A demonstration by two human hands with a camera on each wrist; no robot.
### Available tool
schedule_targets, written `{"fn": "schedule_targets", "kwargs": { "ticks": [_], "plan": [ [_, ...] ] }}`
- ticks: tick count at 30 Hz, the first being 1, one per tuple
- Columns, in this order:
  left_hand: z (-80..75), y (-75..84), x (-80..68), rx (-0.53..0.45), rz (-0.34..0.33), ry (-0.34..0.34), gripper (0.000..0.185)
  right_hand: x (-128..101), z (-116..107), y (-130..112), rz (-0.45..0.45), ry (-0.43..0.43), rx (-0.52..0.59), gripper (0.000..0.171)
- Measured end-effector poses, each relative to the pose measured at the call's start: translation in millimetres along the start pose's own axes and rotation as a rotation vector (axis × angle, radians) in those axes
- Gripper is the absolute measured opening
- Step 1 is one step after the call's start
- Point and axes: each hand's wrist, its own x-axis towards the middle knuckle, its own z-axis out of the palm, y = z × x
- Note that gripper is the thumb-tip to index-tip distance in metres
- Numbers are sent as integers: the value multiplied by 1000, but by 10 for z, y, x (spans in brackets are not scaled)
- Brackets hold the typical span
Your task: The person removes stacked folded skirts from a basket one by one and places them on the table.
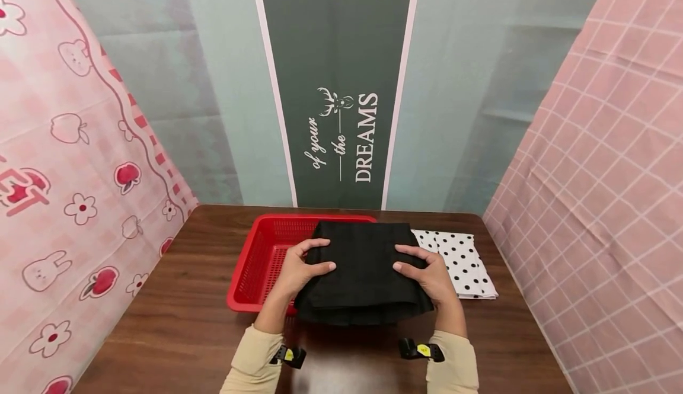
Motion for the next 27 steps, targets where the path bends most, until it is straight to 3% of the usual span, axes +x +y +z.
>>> {"fn": "schedule_targets", "kwargs": {
  "ticks": [13,17,20,27],
  "plan": [
    [395,-9,65,10,2,14,41,-113,-409,-94,14,-5,-185,44],
    [518,-156,135,-4,0,34,42,-172,-501,-128,-3,3,-249,43],
    [612,-279,180,-11,-11,40,42,-225,-571,-150,3,6,-246,43],
    [823,-299,212,0,3,41,40,-323,-768,-151,14,36,-202,41]
  ]
}}
